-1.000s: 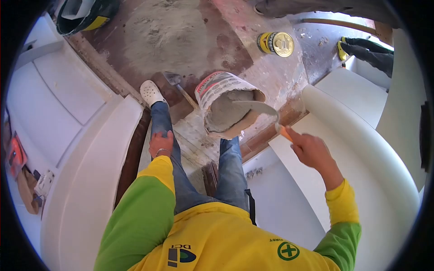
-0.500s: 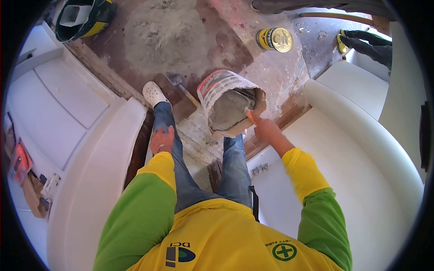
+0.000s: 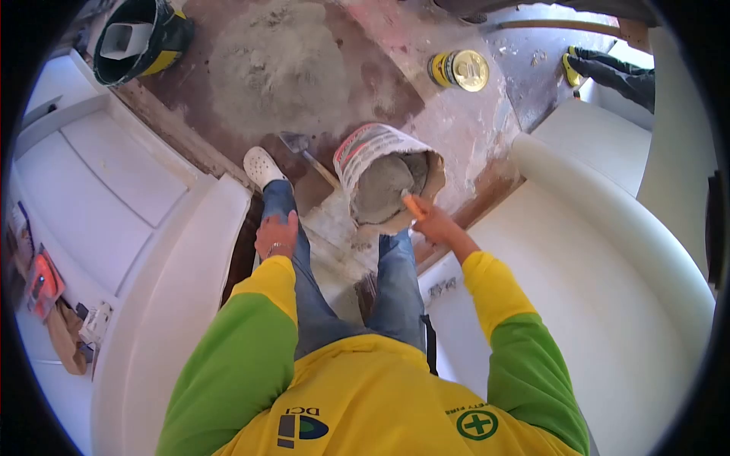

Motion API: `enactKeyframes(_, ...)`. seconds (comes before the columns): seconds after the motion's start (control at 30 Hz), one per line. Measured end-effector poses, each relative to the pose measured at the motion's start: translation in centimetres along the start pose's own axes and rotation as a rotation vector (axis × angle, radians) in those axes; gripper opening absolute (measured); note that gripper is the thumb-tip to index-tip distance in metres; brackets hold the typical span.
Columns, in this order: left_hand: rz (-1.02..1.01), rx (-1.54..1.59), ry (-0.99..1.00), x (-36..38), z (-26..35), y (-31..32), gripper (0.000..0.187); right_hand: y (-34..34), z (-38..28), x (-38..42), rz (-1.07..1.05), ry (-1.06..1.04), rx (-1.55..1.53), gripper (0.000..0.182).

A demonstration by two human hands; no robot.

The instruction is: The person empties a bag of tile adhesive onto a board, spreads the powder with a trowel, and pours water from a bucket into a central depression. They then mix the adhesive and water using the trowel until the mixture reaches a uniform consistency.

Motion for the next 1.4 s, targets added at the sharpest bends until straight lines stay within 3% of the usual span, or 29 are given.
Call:
enactKeyframes(0.2,-0.001,-0.056,-0.018,-0.1,-0.7,0.6,0.062,2.8,2.0,-0.6,-0.007,0.058,-0.276,0.081)
enactKeyframes(0.47,-0.054,-0.099,-0.049,0.8,-0.9,1.8,0.062,4.6,2.8,-1.5,-0.163,0.067,-0.653,0.085)
enactKeyframes(0.6,-0.005,-0.104,-0.058,0.4,-0.6,2.3,0.062,4.7,3.2,-1.6,-0.242,0.030,-0.672,0.086)
enactKeyframes(0.87,0.011,-0.148,-0.055,1.0,-0.3,3.4,0.061,5.3,6.1,-1.8,-0.426,0.048,-1.158,0.085)
enactKeyframes(1.07,-0.011,-0.195,-0.054,1.4,0.2,3.6,0.063,4.0,9.0,-0.6,-0.547,-0.026,-1.219,0.087)
enactKeyframes(1.4,0.053,-0.206,-0.043,1.2,0.5,3.6,0.060,2.6,9.4,1.6,-0.523,-0.015,-1.192,0.088)
Point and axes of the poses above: each hand's wrist, its own x-axis away from the middle knuckle, its own y-axis out of the palm, z = x × y, the point moved 3 cm from there along -x, towards the middle knuckle, and after that the axes turned 6 degrees about -y, right-handed, at the moved point
